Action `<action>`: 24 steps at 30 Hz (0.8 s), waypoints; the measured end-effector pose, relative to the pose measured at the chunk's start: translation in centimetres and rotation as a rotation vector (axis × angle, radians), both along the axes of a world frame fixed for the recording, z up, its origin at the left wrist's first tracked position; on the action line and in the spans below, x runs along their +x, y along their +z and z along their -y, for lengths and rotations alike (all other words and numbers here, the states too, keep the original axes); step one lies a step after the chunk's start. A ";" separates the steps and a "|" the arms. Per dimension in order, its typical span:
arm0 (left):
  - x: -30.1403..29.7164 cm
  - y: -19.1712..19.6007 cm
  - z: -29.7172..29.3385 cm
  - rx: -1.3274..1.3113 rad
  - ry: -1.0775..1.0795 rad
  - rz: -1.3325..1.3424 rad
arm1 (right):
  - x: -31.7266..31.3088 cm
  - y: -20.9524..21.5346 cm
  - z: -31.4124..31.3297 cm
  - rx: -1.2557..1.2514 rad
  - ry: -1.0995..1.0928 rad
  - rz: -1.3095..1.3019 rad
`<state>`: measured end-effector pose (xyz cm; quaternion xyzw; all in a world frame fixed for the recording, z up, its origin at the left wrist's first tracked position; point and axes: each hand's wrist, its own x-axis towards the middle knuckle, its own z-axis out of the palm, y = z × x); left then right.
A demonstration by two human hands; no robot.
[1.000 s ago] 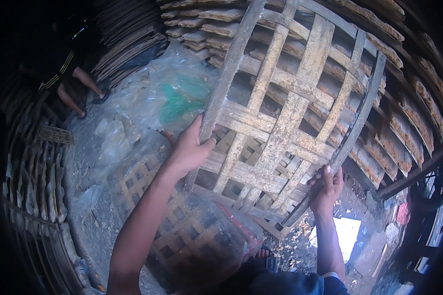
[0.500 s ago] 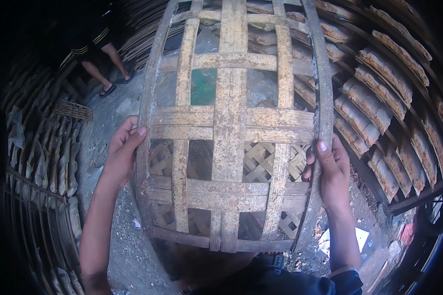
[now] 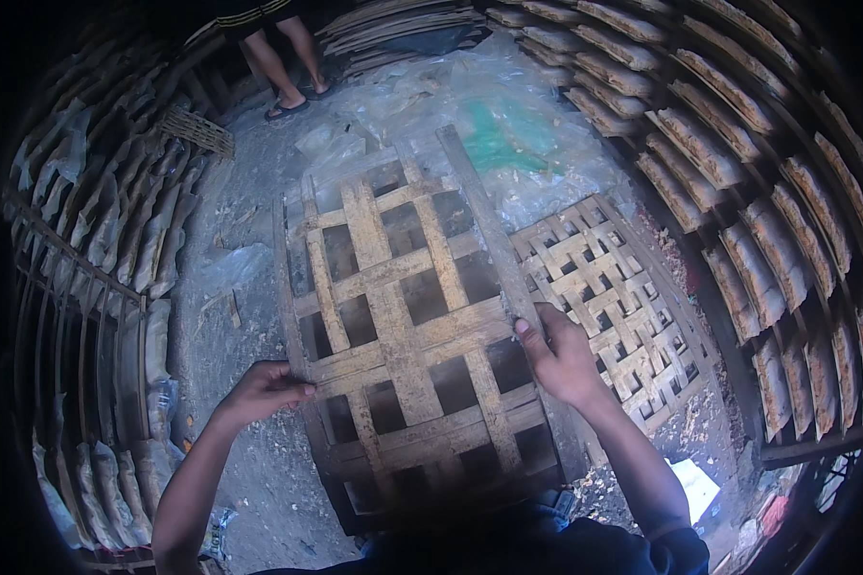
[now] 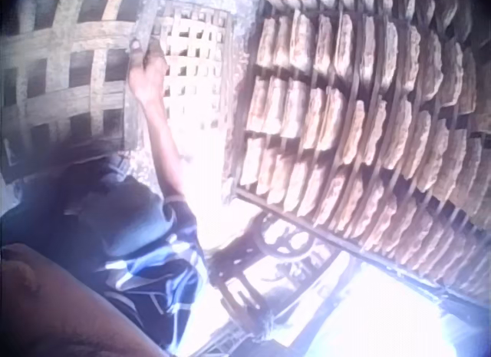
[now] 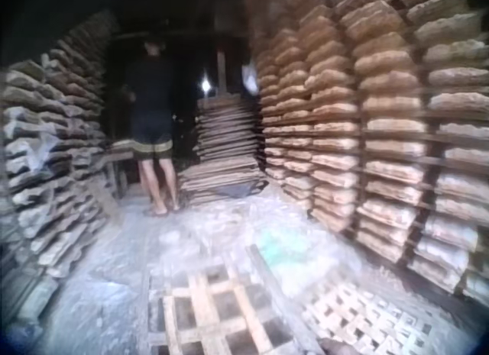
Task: The person assembles a wooden lattice tray by placing a clear plastic sheet, then a green plastic sheet, and finally a wooden lattice frame on top. The person presses the layers together and adjusts the frame to fit the tray.
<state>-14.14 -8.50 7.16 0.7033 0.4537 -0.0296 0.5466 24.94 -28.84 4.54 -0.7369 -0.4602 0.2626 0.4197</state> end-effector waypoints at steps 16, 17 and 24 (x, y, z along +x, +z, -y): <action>-0.7 -6.8 -0.1 0.239 -0.200 -0.178 | -2.1 -3.0 0.2 -0.155 -0.037 0.662; -0.6 -6.5 0.0 0.265 -0.220 -0.211 | -2.1 -3.2 0.4 -0.140 -0.042 0.673; 0.8 -3.8 -0.4 0.310 -0.329 -0.401 | -2.8 -2.7 0.8 -0.041 -0.126 0.762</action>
